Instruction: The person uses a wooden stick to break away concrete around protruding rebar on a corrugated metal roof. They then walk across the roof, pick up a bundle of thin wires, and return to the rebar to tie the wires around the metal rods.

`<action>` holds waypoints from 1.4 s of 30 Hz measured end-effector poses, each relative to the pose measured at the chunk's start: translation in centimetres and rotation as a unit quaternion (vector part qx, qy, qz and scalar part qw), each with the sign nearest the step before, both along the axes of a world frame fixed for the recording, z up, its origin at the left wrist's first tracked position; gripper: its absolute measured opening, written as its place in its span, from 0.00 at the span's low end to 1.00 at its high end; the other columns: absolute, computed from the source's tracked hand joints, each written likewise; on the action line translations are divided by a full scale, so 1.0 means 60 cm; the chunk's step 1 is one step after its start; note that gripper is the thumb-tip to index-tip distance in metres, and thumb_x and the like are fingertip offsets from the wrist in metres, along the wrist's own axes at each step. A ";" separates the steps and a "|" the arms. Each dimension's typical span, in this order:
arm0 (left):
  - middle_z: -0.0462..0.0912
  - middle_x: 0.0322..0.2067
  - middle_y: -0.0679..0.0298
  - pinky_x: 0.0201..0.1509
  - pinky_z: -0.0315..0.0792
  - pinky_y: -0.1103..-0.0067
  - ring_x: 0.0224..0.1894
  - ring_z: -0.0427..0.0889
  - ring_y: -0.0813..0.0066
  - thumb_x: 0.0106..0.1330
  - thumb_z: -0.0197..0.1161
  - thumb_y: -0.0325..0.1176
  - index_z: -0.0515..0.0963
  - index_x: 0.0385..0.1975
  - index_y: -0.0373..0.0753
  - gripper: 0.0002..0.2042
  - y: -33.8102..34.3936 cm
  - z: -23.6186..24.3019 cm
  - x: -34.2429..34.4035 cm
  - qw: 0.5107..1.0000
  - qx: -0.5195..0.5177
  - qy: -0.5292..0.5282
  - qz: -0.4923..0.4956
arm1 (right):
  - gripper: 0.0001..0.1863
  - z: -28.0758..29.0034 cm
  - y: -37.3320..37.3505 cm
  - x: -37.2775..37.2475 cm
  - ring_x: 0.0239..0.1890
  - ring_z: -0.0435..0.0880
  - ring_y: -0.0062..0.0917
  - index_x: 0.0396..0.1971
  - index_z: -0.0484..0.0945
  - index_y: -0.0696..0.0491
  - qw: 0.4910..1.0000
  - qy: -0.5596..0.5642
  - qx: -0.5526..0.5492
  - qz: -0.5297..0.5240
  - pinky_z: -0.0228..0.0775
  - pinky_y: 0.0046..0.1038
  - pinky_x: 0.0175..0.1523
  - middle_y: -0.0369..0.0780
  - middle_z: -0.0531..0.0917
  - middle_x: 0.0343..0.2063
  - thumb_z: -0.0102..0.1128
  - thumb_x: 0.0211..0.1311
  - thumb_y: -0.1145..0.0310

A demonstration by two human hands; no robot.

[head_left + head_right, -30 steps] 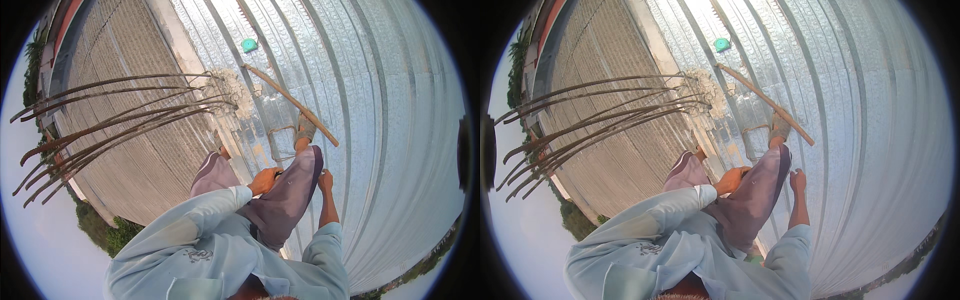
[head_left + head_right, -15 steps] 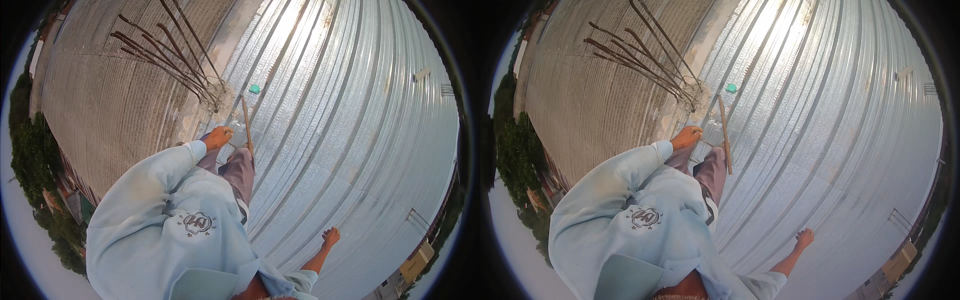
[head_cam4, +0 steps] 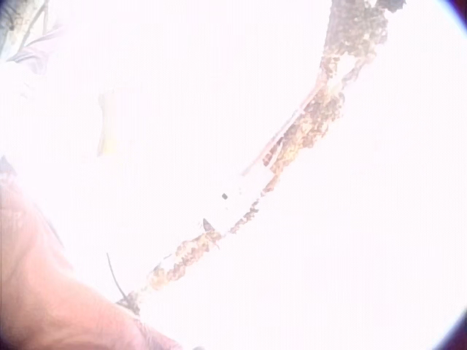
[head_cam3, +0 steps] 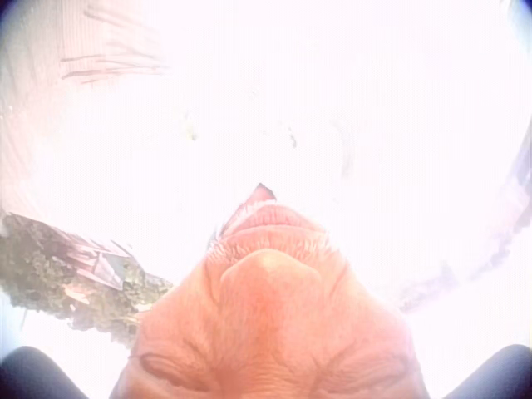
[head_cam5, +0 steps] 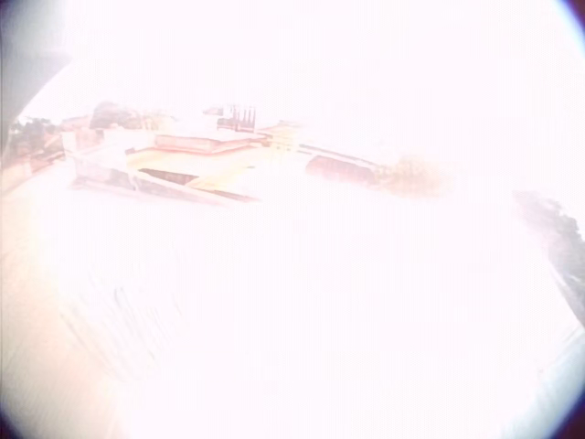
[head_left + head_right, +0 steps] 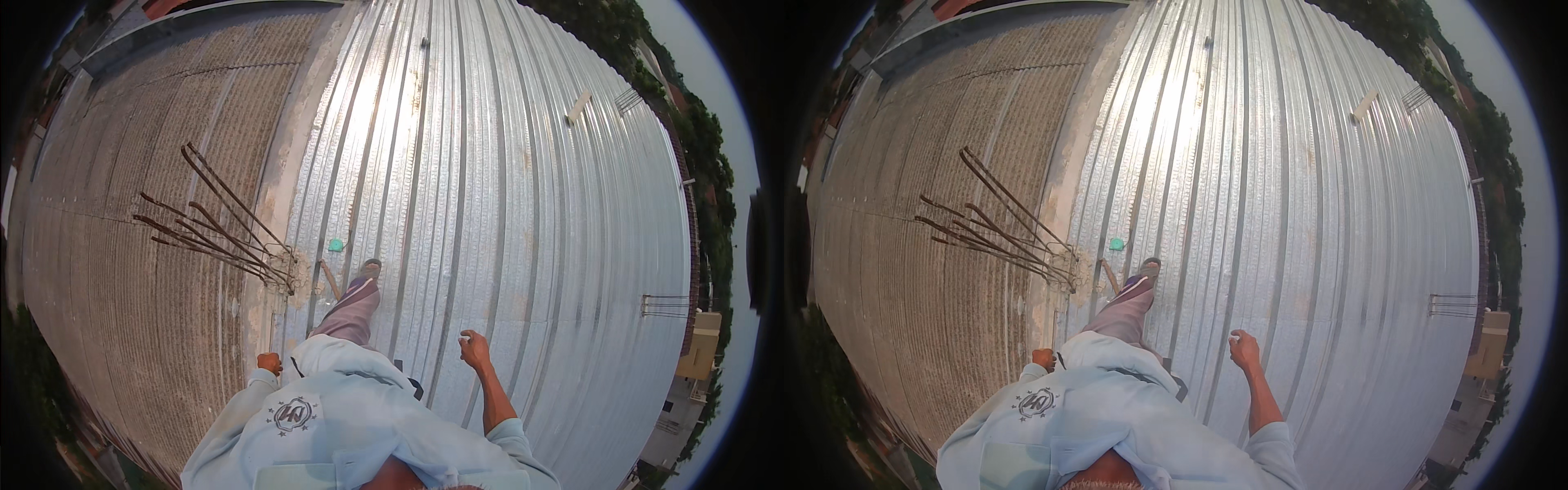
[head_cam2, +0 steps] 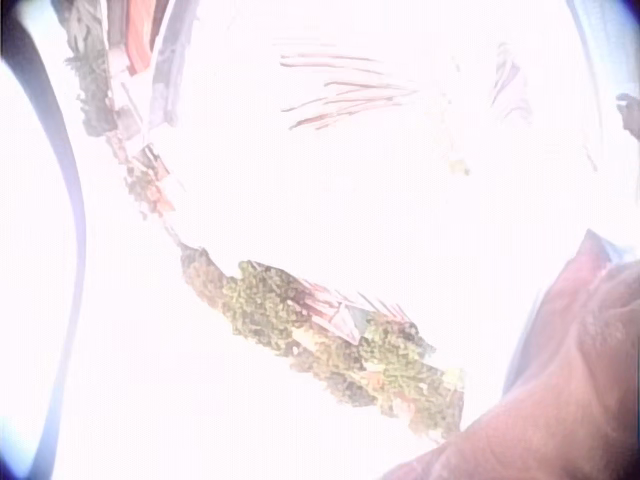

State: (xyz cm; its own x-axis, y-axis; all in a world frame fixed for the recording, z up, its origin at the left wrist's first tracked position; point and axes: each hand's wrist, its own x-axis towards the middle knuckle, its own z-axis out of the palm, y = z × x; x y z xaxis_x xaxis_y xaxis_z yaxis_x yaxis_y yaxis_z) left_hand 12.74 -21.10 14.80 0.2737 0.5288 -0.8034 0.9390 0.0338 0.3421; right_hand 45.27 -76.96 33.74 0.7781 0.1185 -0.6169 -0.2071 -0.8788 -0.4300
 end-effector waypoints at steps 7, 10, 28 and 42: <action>0.85 0.29 0.50 0.39 0.80 0.64 0.35 0.87 0.52 0.47 0.64 0.33 0.86 0.25 0.36 0.09 -0.008 -0.024 0.299 0.785 0.198 0.033 -0.586 | 0.16 -0.039 -0.006 0.118 0.19 0.83 0.30 0.46 0.78 0.62 0.983 0.015 0.053 -0.173 0.75 0.31 0.25 0.45 0.81 0.19 0.58 0.63 0.69; 0.86 0.31 0.53 0.36 0.78 0.72 0.28 0.84 0.62 0.54 0.58 0.31 0.84 0.29 0.32 0.11 -0.086 0.081 0.633 0.980 0.060 -0.186 0.019 | 0.15 0.009 -0.100 0.156 0.18 0.82 0.31 0.45 0.78 0.64 0.948 0.109 0.056 -0.295 0.74 0.30 0.19 0.44 0.80 0.21 0.59 0.62 0.70; 0.80 0.19 0.60 0.27 0.73 0.74 0.23 0.81 0.72 0.56 0.61 0.35 0.81 0.22 0.35 0.10 -0.155 -0.021 1.008 0.986 0.022 -0.135 0.095 | 0.18 -0.128 -0.190 0.593 0.20 0.83 0.29 0.47 0.78 0.62 0.945 0.165 0.103 -0.261 0.76 0.30 0.22 0.43 0.82 0.22 0.62 0.59 0.67; 0.86 0.31 0.50 0.36 0.79 0.66 0.33 0.86 0.55 0.56 0.61 0.40 0.84 0.30 0.39 0.12 -0.565 -0.033 1.875 0.606 0.129 -0.130 -0.774 | 0.19 -0.057 -0.618 1.300 0.24 0.84 0.27 0.48 0.79 0.61 0.873 -0.106 0.108 -0.464 0.78 0.31 0.31 0.44 0.83 0.23 0.61 0.61 0.64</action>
